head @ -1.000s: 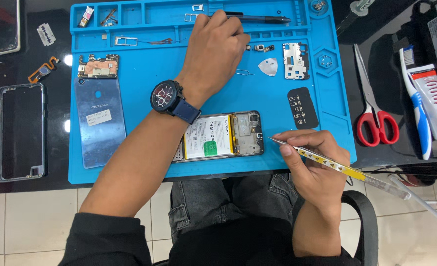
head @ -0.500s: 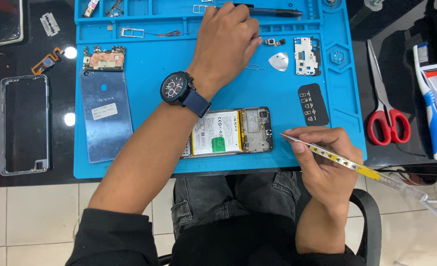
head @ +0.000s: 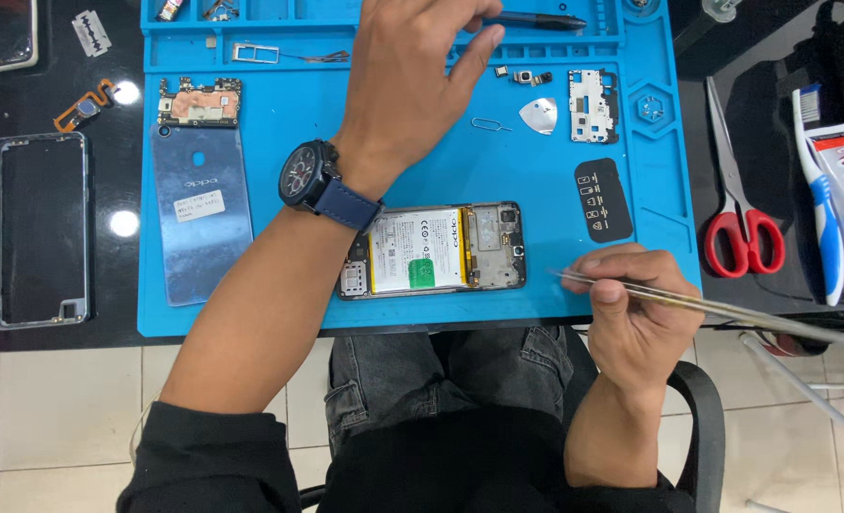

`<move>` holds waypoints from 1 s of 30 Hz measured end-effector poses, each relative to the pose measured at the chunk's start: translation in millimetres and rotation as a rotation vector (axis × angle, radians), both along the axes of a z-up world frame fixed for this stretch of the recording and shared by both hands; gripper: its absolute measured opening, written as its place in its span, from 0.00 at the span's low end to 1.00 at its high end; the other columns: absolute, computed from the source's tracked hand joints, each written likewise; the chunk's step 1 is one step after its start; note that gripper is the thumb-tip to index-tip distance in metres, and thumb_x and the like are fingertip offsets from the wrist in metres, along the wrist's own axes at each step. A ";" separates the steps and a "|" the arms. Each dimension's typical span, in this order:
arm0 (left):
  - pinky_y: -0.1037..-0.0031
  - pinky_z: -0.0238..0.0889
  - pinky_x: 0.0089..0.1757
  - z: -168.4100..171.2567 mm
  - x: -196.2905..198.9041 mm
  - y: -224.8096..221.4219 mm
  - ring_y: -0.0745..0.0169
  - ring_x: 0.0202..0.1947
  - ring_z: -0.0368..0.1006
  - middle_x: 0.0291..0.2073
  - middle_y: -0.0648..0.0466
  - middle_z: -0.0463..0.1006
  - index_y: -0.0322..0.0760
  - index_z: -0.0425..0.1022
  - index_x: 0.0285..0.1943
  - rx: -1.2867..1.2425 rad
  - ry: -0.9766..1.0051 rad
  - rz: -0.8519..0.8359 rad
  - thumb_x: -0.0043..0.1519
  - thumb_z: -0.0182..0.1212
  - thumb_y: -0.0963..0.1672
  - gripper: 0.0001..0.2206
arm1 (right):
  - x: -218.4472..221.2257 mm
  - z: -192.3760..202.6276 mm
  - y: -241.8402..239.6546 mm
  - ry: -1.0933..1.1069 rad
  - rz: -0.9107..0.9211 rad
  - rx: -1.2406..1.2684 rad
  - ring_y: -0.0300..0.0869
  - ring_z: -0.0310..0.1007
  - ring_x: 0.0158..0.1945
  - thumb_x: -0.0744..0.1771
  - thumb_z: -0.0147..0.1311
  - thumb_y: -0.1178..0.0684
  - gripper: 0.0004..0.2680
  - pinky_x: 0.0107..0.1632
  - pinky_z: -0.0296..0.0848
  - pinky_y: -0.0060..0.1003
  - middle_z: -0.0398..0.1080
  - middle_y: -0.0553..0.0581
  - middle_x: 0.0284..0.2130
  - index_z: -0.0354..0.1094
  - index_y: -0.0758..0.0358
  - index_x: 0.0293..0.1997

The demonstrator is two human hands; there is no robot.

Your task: The person uses a spudger to pry and remove the battery from a disassembled smartphone. They then use the spudger to disconnect ribbon cables and remove internal components from the phone's chassis.

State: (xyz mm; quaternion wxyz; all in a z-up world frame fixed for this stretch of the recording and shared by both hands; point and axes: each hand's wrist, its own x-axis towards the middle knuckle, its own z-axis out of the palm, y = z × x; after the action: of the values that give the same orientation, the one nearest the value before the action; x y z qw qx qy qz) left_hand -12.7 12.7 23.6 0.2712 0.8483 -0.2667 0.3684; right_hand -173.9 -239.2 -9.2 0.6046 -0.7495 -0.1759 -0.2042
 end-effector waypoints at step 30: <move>0.41 0.52 0.66 3.2 -187.3 24.7 0.39 0.63 0.68 0.60 0.44 0.72 0.41 0.73 0.57 0.152 0.281 0.013 0.61 0.71 0.57 0.25 | -71.6 -22.6 26.2 -0.073 -0.196 0.013 0.47 0.82 0.41 0.68 0.58 0.53 0.07 0.60 0.82 0.47 0.76 0.62 0.37 0.68 0.65 0.47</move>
State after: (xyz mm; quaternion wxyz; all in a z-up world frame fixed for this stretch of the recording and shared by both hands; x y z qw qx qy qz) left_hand -200.0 37.4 26.8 0.2382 0.9114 -0.2476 0.2266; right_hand -245.5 -213.0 -31.8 0.5796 -0.7514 -0.1223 -0.2908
